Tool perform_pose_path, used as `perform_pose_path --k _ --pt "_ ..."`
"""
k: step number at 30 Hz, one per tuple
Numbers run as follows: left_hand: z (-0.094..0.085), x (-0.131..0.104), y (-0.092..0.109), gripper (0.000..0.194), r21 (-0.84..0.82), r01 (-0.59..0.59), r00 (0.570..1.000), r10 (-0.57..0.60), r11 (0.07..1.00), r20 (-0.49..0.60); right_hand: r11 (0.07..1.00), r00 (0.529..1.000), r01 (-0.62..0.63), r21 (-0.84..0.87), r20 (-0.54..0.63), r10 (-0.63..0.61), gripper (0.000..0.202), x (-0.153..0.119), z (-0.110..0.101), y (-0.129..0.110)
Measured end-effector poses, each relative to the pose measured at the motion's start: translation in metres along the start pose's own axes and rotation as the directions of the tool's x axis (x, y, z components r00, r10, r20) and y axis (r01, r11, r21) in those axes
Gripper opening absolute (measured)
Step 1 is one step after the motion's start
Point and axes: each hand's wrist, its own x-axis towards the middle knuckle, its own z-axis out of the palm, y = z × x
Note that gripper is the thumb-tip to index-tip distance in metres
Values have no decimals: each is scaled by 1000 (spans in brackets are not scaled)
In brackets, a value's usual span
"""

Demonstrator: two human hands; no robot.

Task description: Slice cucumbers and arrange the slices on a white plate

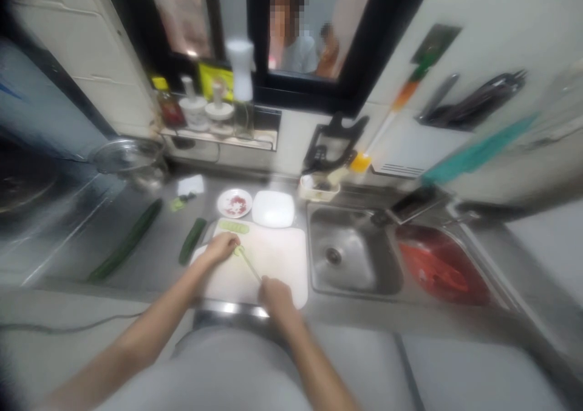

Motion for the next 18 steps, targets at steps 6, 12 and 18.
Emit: perform_pose_path --k 6,12,18 --pt "2 -3 0 23 -11 3 1000 -3 1000 -23 1000 1000 11 -12 23 -10 31 1 -6 -4" --pt "1 -7 3 21 -28 49 998 -50 998 -45 999 999 29 -45 30 -28 31 5 -12 -6" --pt "1 -8 4 19 -60 60 997 -63 996 -51 997 998 52 -63 33 -50 30 13 -13 -8"
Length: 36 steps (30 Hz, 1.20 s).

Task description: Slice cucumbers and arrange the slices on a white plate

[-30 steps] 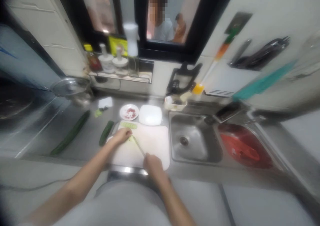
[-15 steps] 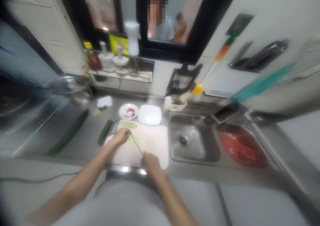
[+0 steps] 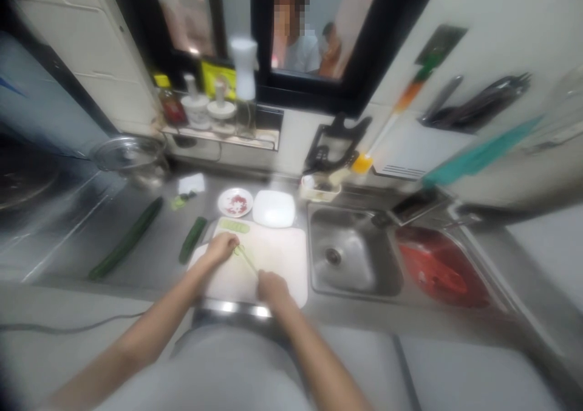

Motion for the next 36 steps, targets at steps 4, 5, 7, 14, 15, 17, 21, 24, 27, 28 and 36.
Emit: perform_pose_path --k 4,5,7,14,15,17,21,24,27,28,36 --pt "-1 -1 1 19 13 15 1000 -15 1000 2 1000 1000 6 -10 8 -6 30 4 -1 -1" --pt "-1 -1 2 19 19 18 1000 -18 1000 6 1000 1000 4 -8 9 -4 31 4 -1 -1" --pt "-1 -1 2 19 30 17 1000 -17 999 8 1000 1000 3 -3 9 -3 31 4 -1 -1" --pt "-2 -4 3 20 30 12 1000 -12 999 -3 1000 1000 -2 2 4 2 31 3 3 -1" --pt "-2 -4 4 20 31 14 1000 -13 999 -3 1000 1000 -3 3 4 3 31 3 3 -1" --pt "-3 -6 4 20 30 15 1000 -15 999 -7 1000 1000 -5 6 1 5 31 2 5 -1" --pt "-2 -7 4 20 14 16 1000 -16 1000 -23 1000 1000 -12 4 -3 12 31 -3 7 1" --pt "-1 -6 4 19 11 25 1000 -25 1000 -19 1000 1000 -13 2 -2 13 31 -7 9 4" --pt "0 -5 3 19 14 30 999 -30 999 -15 1000 1000 -9 -1 2 9 31 -9 10 6" --pt "1 -5 3 20 17 32 999 -32 999 -15 1000 1000 -7 -2 4 7 31 -8 10 6" --pt "1 -6 3 22 33 32 999 -32 999 -14 1000 1000 -13 -3 8 13 32 0 4 -2"
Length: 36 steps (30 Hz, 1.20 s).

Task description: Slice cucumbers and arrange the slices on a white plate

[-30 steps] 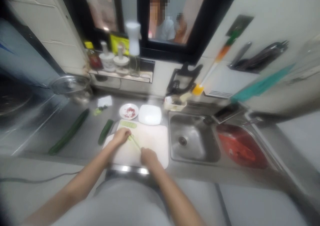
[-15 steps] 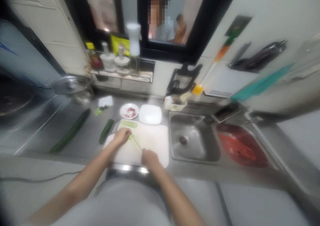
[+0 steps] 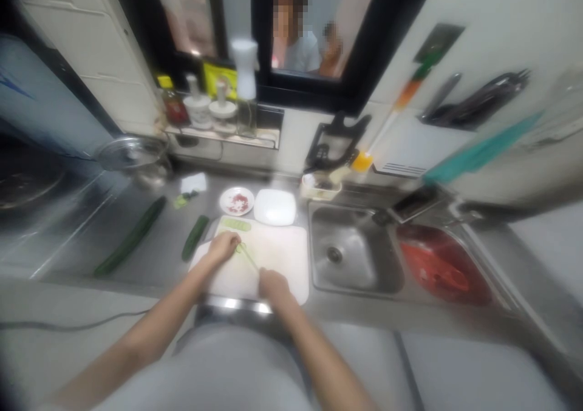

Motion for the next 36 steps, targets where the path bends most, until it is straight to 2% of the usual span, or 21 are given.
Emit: perform_pose_path --k 15,24,36 --pt "2 4 3 20 33 0 997 -3 999 71 999 999 24 -41 -34 -26 34 5 6 1" --pt "4 7 3 17 -8 1 998 0 1000 63 997 997 19 -69 -69 -23 34 6 12 4" --pt "0 4 6 17 -51 -49 996 52 997 69 996 995 28 -85 -94 -36 31 -6 7 21"
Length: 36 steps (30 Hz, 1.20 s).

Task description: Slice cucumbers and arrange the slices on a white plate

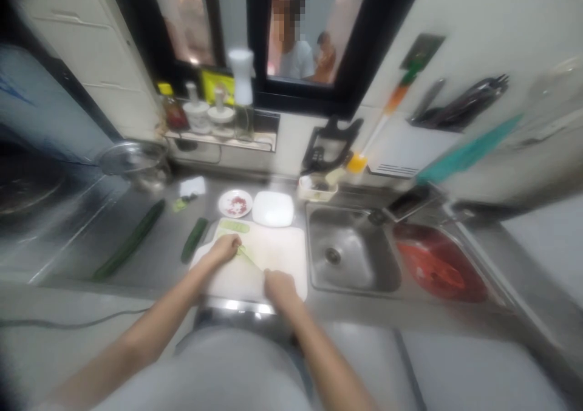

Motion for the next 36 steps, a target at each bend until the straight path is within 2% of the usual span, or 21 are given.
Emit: perform_pose_path --k 3,6,11,15,21,25,36 --pt "-2 -6 0 12 -12 -14 1000 14 1000 -4 998 999 -36 54 0 36 31 -8 5 5" --pt "-2 -11 -4 9 -45 -19 998 16 999 -54 991 997 -79 104 -18 81 31 -14 10 10" --pt "-6 -13 -18 6 -93 49 989 -61 994 -132 984 994 -96 148 -31 101 29 -16 15 14" --pt "-17 -11 -29 9 -101 77 986 -91 992 -138 983 995 -93 160 -24 98 28 -14 15 13" --pt "-32 -10 -44 13 5 168 974 -165 986 -153 983 995 -91 158 -23 96 28 -12 15 13" --pt "-37 -9 -48 15 65 173 972 -160 983 -172 982 995 -101 161 11 100 29 -12 13 12" --pt "-29 -2 -57 17 107 118 986 -104 987 -132 978 995 -102 184 13 101 31 -13 13 12"
